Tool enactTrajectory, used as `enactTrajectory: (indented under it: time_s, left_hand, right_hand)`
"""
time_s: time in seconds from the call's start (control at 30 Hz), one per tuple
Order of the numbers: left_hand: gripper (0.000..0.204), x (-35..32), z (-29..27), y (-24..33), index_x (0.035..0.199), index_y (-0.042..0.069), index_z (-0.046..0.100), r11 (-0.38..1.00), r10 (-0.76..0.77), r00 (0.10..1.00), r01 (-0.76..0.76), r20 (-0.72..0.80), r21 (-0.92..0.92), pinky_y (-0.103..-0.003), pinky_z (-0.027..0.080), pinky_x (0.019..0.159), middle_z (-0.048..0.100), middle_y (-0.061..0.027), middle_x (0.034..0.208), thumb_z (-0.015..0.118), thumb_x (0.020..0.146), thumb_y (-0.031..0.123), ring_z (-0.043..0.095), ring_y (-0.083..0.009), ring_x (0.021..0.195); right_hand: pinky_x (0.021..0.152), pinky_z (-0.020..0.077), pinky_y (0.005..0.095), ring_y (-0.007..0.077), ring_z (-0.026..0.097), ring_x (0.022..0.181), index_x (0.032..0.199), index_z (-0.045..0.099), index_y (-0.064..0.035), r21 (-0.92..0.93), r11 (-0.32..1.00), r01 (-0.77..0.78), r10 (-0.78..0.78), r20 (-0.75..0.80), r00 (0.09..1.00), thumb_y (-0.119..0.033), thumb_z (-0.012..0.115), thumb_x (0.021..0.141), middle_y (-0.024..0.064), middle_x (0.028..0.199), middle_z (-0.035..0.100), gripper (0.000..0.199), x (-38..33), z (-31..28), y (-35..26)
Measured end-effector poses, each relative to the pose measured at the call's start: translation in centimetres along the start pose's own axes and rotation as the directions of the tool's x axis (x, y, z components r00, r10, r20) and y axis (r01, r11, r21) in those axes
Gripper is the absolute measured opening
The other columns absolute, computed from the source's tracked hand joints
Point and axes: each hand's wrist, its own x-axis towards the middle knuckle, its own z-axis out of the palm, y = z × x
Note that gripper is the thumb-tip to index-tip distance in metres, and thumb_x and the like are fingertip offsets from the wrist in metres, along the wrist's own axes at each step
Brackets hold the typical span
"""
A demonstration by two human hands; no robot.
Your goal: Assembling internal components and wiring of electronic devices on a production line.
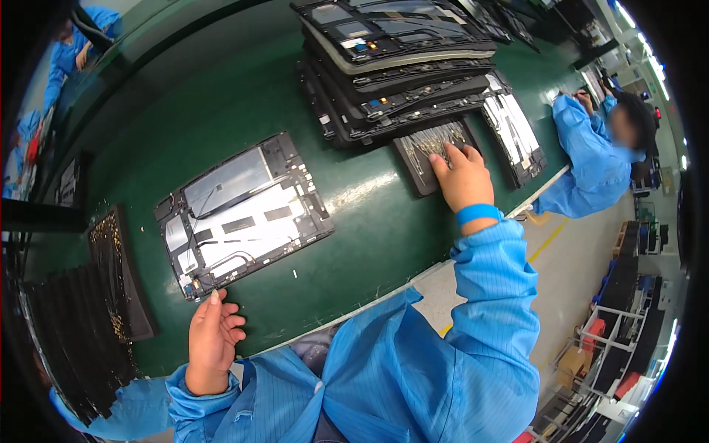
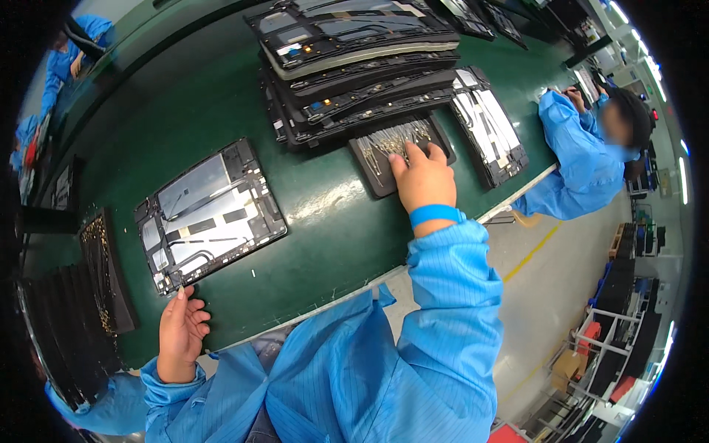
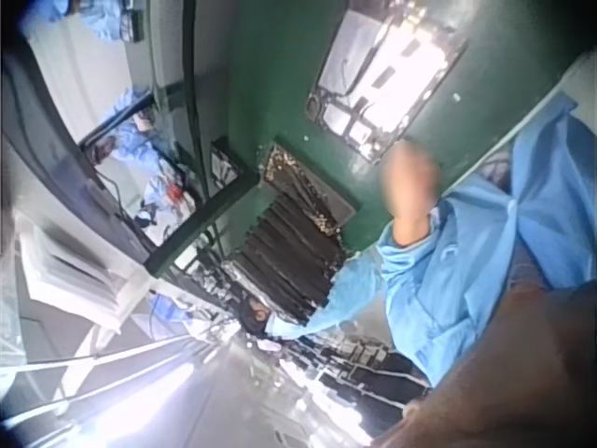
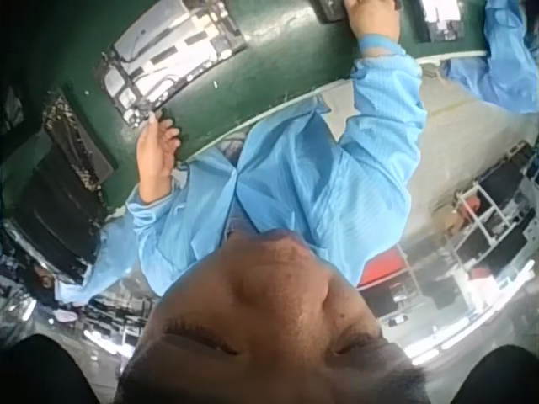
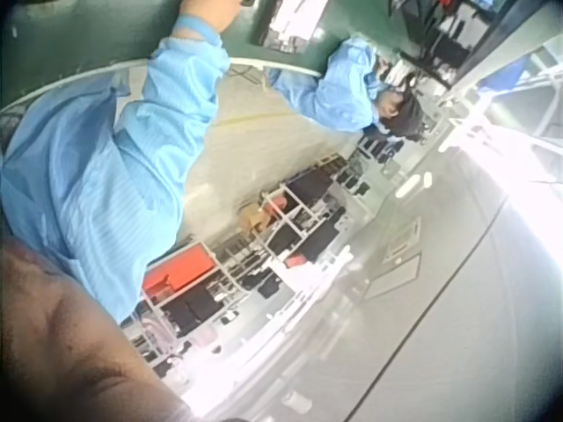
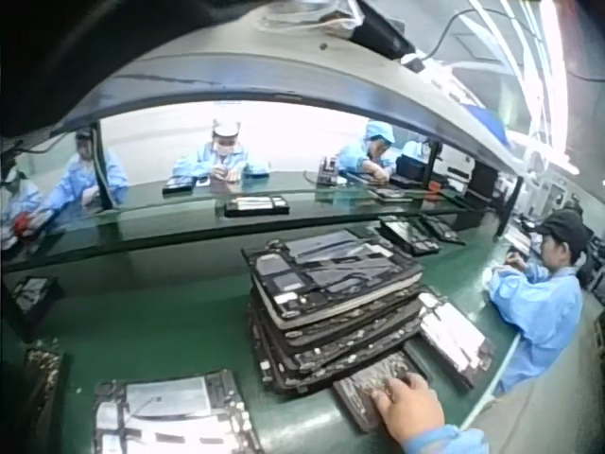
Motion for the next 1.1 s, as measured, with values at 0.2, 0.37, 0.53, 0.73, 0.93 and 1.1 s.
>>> enactTrajectory:
  time_s: [0.2,0.37,0.53,0.73,0.93,1.1]
  left_hand:
    - [0.028,0.0,0.1,-0.1,0.097,0.004,0.047,1.000,-0.031,0.999,0.031,-0.019,0.003,-0.023,0.046,0.039,0.054,-0.0041,0.069,0.046,0.083,0.029,0.055,-0.0119,0.053]
    - [0.028,-0.2,0.2,-0.2,0.096,0.004,0.047,1.000,-0.026,0.999,0.026,-0.033,0.007,-0.023,0.046,0.039,0.054,-0.0039,0.068,0.046,0.083,0.028,0.055,-0.0119,0.053]
    - [0.031,-0.4,0.2,-0.3,0.101,0.002,0.047,0.995,0.024,1.000,-0.025,0.007,0.095,-0.022,0.047,0.048,0.053,-0.0053,0.076,0.046,0.084,0.027,0.054,-0.0104,0.063]
    - [0.038,-2.0,3.1,0.5,0.103,0.002,0.049,-0.131,0.588,0.509,-0.706,0.628,0.696,-0.037,0.042,0.074,0.052,-0.0124,0.087,0.061,0.069,0.016,0.051,-0.0261,0.081]
    - [0.034,-1.6,6.9,1.5,0.095,0.003,0.053,-0.477,0.406,0.111,-0.821,0.907,0.314,-0.037,0.042,0.068,0.053,-0.0092,0.085,0.063,0.063,0.010,0.051,-0.0247,0.080]
    - [0.023,-1.8,5.6,1.3,0.085,0.004,0.055,-0.321,0.395,0.251,-0.864,0.884,0.389,-0.029,0.042,0.053,0.054,-0.0046,0.070,0.062,0.063,0.009,0.053,-0.0193,0.062]
  right_hand:
    - [0.076,0.0424,0.0395,0.0349,0.052,0.085,0.096,0.059,-0.0195,-0.056,0.998,-0.027,0.036,0.153,0.988,-0.040,0.045,0.077,0.0127,0.104,0.052,0.032,0.9,-0.4,-1.0]
    - [0.076,0.0420,0.0375,0.0316,0.053,0.084,0.091,0.060,-0.0160,0.096,0.989,-0.114,0.086,0.261,0.961,-0.034,0.044,0.078,0.0108,0.096,0.056,0.028,1.8,-1.1,-0.5]
    - [0.069,0.0427,0.0389,0.0327,0.054,0.079,0.085,0.060,-0.0090,0.250,0.954,-0.169,0.135,0.145,0.980,-0.030,0.045,0.079,0.0135,0.086,0.057,0.027,0.6,-2.5,0.0]
    - [0.057,0.0431,0.0394,0.0317,0.054,0.065,0.074,0.058,-0.0026,0.423,0.892,0.161,-0.266,0.203,0.942,-0.020,0.051,0.077,0.0162,0.068,0.056,0.019,-5.5,-7.3,-3.8]
    - [0.062,0.0425,0.0383,0.0293,0.054,0.070,0.078,0.057,-0.0056,0.861,0.495,0.112,-0.830,0.431,0.353,-0.022,0.045,0.080,0.0118,0.074,0.057,0.020,-9.4,-8.3,-9.3]
    - [0.062,0.0429,0.0368,0.0296,0.054,0.070,0.082,0.057,-0.0051,0.870,0.493,-0.001,-0.839,0.476,0.263,-0.024,0.045,0.080,0.0120,0.074,0.057,0.022,-9.6,-7.8,-9.2]
